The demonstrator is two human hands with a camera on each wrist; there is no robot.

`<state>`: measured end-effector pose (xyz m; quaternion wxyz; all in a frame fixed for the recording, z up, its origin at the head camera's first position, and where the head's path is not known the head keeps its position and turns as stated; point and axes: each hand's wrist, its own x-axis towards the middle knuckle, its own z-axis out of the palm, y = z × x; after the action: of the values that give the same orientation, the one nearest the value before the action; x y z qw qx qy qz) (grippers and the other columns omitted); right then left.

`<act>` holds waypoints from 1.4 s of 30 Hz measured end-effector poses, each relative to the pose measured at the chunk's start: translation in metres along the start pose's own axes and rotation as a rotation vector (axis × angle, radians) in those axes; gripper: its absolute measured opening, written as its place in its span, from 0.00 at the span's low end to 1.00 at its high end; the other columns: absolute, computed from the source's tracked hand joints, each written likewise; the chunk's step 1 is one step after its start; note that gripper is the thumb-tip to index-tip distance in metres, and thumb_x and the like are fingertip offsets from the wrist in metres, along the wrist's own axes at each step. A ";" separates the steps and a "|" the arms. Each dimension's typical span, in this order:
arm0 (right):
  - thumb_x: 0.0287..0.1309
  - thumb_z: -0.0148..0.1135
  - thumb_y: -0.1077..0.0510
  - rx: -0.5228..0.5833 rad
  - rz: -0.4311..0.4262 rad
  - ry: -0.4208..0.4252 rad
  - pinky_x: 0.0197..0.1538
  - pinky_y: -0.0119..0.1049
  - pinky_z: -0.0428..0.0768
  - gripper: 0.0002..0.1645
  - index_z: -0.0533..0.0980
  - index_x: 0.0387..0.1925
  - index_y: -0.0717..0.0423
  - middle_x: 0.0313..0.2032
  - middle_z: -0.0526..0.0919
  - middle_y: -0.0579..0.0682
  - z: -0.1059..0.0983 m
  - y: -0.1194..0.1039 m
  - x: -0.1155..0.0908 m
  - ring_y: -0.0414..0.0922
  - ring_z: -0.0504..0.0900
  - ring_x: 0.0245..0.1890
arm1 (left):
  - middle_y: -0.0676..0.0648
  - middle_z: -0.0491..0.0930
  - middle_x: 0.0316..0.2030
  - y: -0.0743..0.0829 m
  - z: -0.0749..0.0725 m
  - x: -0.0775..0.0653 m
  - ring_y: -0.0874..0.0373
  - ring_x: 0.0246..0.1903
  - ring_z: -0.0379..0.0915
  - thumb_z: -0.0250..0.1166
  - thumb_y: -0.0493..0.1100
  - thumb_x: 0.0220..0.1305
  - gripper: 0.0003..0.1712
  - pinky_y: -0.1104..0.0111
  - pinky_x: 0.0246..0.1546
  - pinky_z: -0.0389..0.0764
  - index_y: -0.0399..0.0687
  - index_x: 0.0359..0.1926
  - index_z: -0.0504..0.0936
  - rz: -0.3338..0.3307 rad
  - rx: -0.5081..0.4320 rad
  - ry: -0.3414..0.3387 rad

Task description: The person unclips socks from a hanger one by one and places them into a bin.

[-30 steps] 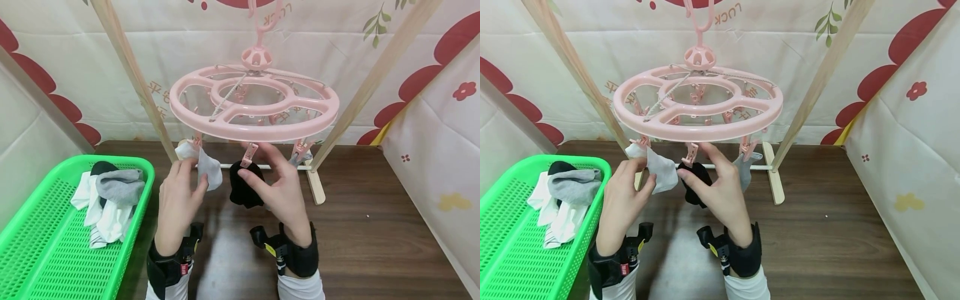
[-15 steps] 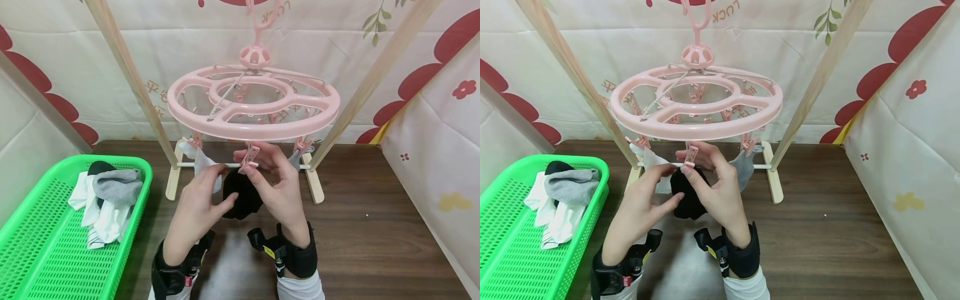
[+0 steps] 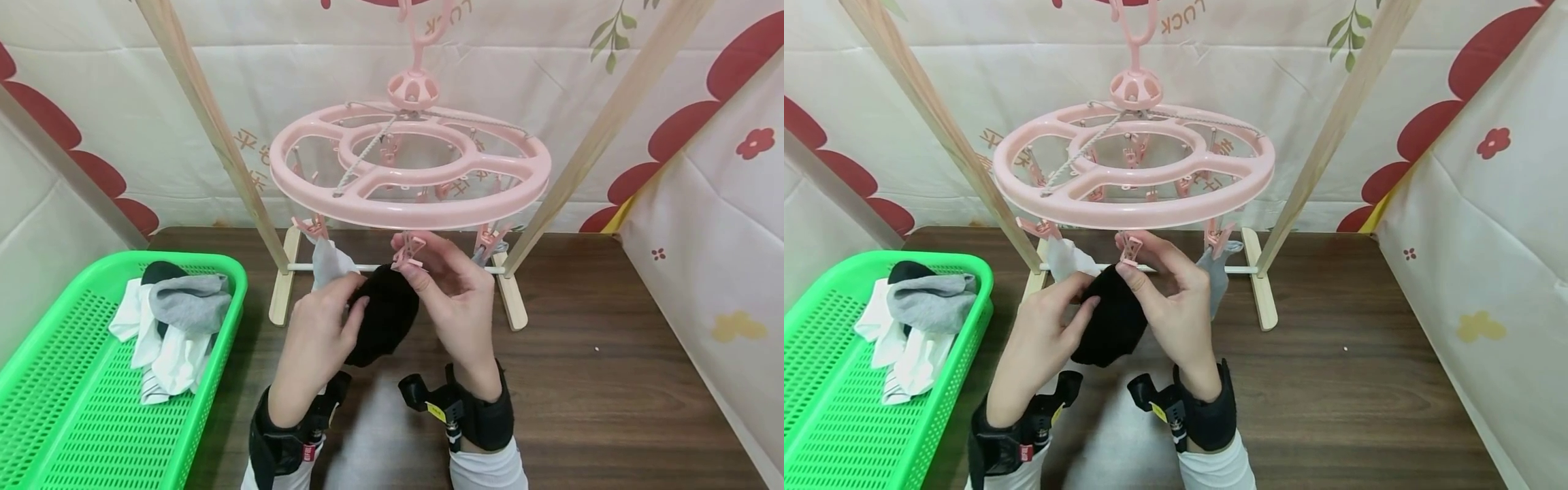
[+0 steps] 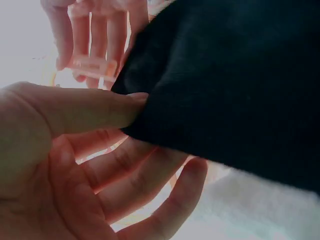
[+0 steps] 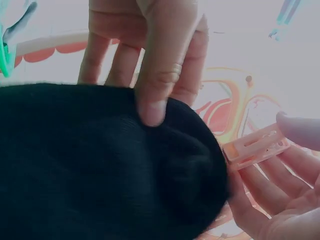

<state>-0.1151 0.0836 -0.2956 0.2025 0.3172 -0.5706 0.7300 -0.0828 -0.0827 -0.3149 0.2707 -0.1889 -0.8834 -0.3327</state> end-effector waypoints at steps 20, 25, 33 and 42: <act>0.51 0.66 0.76 0.033 -0.003 0.074 0.46 0.41 0.80 0.21 0.78 0.49 0.74 0.45 0.82 0.66 -0.006 -0.003 -0.002 0.53 0.83 0.45 | 0.39 0.82 0.31 -0.026 -0.070 -0.020 0.66 0.23 0.79 0.62 0.30 0.63 0.07 0.84 0.27 0.73 0.30 0.42 0.80 -0.300 -0.017 0.415; 0.50 0.66 0.77 0.009 -0.016 0.028 0.44 0.37 0.80 0.22 0.77 0.50 0.72 0.45 0.81 0.66 -0.008 -0.004 -0.001 0.52 0.83 0.44 | 0.44 0.82 0.34 -0.032 -0.086 -0.028 0.70 0.24 0.80 0.62 0.33 0.63 0.10 0.79 0.28 0.77 0.31 0.43 0.82 -0.492 -0.094 0.652; 0.52 0.67 0.72 -0.105 -0.035 -0.070 0.52 0.43 0.75 0.24 0.74 0.53 0.74 0.48 0.81 0.65 -0.012 -0.008 -0.001 0.53 0.80 0.48 | 0.53 0.81 0.34 -0.051 -0.103 -0.036 0.72 0.21 0.77 0.60 0.38 0.63 0.07 0.78 0.33 0.77 0.48 0.40 0.83 -0.747 -0.003 0.895; 0.52 0.71 0.65 -0.163 -0.078 -0.072 0.56 0.45 0.72 0.25 0.76 0.51 0.73 0.48 0.82 0.61 -0.014 -0.013 -0.003 0.52 0.80 0.49 | 0.63 0.71 0.41 -0.056 -0.101 -0.039 0.66 0.48 0.71 0.58 0.41 0.63 0.11 0.73 0.52 0.71 0.52 0.45 0.81 -0.828 0.122 0.838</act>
<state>-0.1076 0.1008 -0.2906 0.2354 0.3476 -0.6222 0.6608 -0.0454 -0.1980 -0.3018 0.4547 0.3351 -0.7188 -0.4054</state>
